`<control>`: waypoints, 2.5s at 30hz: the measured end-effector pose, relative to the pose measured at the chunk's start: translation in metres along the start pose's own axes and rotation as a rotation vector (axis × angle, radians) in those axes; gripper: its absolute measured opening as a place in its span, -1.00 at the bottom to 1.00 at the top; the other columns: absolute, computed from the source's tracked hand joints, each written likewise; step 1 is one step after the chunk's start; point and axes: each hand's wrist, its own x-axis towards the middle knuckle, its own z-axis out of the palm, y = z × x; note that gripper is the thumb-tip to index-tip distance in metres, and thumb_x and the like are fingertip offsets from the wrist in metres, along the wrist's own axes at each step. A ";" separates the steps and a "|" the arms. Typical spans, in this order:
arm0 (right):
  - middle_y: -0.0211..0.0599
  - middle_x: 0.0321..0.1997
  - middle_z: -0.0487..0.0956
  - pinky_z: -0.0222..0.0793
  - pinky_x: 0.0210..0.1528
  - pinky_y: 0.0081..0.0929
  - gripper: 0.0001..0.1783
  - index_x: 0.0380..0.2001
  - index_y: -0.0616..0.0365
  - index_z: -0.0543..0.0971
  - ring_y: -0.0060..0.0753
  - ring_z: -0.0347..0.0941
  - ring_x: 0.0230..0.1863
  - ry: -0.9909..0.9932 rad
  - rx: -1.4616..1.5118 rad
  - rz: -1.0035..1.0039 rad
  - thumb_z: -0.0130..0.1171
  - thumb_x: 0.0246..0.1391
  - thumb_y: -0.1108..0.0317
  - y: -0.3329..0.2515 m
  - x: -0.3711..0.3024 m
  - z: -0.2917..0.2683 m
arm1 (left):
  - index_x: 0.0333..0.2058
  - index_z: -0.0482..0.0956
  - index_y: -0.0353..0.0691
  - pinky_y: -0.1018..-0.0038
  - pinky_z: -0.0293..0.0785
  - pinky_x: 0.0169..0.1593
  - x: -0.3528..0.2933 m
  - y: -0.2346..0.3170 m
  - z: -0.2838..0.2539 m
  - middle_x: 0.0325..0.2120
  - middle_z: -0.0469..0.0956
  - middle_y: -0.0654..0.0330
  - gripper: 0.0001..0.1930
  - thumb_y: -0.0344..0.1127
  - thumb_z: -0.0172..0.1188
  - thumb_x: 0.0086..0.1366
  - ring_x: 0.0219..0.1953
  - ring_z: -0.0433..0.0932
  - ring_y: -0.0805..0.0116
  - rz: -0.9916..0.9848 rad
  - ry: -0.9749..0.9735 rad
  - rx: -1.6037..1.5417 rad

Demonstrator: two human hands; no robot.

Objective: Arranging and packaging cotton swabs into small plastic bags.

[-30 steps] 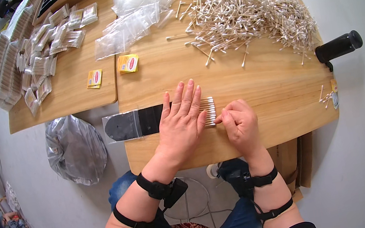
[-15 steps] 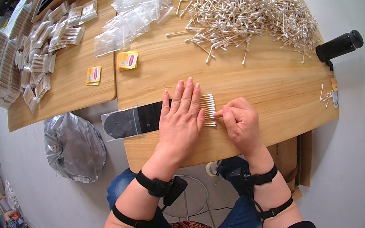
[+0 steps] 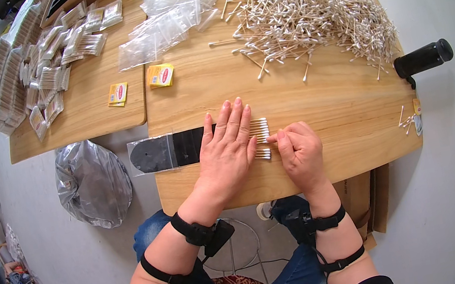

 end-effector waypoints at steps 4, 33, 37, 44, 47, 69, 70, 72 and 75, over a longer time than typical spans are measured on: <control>-0.23 -0.60 0.46 0.31 -0.41 -0.30 -0.75 -0.59 0.22 0.62 -0.20 0.37 -0.49 -0.030 -0.008 -0.018 0.11 0.14 0.44 0.001 0.001 -0.001 | 0.33 0.18 -0.22 0.14 -0.22 0.44 0.000 0.000 0.000 0.37 0.11 0.12 -0.40 -0.13 -0.03 0.38 0.43 0.01 0.21 0.002 0.000 -0.008; -0.20 -0.56 0.47 0.32 -0.37 -0.27 -0.73 -0.46 0.18 0.65 -0.13 0.40 -0.46 0.002 -0.063 0.060 0.06 0.24 0.32 -0.001 0.006 0.005 | 0.32 0.20 -0.24 0.14 -0.22 0.44 0.000 0.000 0.001 0.37 0.12 0.13 -0.40 -0.09 -0.02 0.39 0.43 -0.01 0.22 0.006 0.006 0.002; -0.20 -0.55 0.48 0.33 -0.37 -0.27 -0.73 -0.45 0.17 0.65 -0.12 0.41 -0.46 -0.020 -0.103 0.083 0.06 0.25 0.31 -0.004 0.008 0.004 | 0.31 0.20 -0.24 0.14 -0.22 0.44 0.000 -0.001 0.004 0.37 0.12 0.13 -0.40 -0.08 -0.02 0.39 0.43 0.00 0.22 0.009 0.023 -0.005; -0.21 -0.55 0.49 0.33 -0.39 -0.26 -0.74 -0.42 0.14 0.65 -0.13 0.43 -0.45 0.016 -0.100 0.076 0.06 0.25 0.29 -0.004 0.010 0.009 | 0.32 0.20 -0.24 0.14 -0.22 0.44 -0.001 -0.001 0.002 0.37 0.12 0.12 -0.39 -0.07 -0.02 0.38 0.43 0.01 0.23 0.006 0.023 -0.001; -0.22 -0.54 0.50 0.33 -0.40 -0.27 -0.75 -0.42 0.12 0.65 -0.14 0.43 -0.45 0.023 -0.119 0.068 0.07 0.25 0.28 -0.004 0.011 0.009 | 0.32 0.19 -0.24 0.14 -0.22 0.44 0.000 0.000 0.001 0.37 0.12 0.12 -0.39 -0.08 -0.02 0.38 0.43 0.01 0.23 0.007 0.024 0.003; -0.17 0.04 0.54 0.40 -0.01 -0.24 -0.74 -0.16 0.19 0.63 -0.08 0.45 -0.04 -0.002 -0.418 -0.031 0.19 0.05 0.37 0.006 0.021 -0.006 | 0.30 0.23 -0.22 0.14 -0.13 0.42 -0.001 0.000 0.007 0.36 0.15 0.12 -0.41 -0.11 0.01 0.36 0.41 0.06 0.23 0.000 0.069 0.013; -0.17 0.04 0.54 0.40 -0.01 -0.24 -0.74 -0.16 0.19 0.63 -0.08 0.45 -0.04 -0.007 -0.409 -0.042 0.19 0.05 0.37 0.002 0.017 -0.004 | 0.30 0.24 -0.21 0.14 -0.11 0.42 -0.001 0.000 0.008 0.35 0.16 0.13 -0.41 -0.11 0.02 0.36 0.41 0.08 0.24 -0.003 0.080 0.002; -0.05 0.19 0.43 0.25 0.22 -0.13 -0.52 0.06 0.27 0.50 0.01 0.33 0.18 -0.205 -0.321 -0.140 0.15 0.02 0.39 -0.008 0.005 -0.002 | 0.29 0.26 -0.20 0.14 -0.10 0.42 -0.002 0.000 0.011 0.34 0.19 0.13 -0.42 -0.12 0.03 0.35 0.40 0.10 0.25 -0.014 0.105 -0.006; 0.00 0.30 0.33 0.02 0.39 -0.05 -0.36 0.21 0.34 0.34 0.00 0.18 0.36 -0.333 -0.471 -0.187 0.09 0.03 0.35 -0.020 -0.008 0.005 | 0.26 0.31 -0.19 0.15 -0.09 0.41 -0.002 0.002 0.011 0.32 0.23 0.15 -0.45 -0.14 0.04 0.34 0.39 0.14 0.28 -0.035 0.140 -0.019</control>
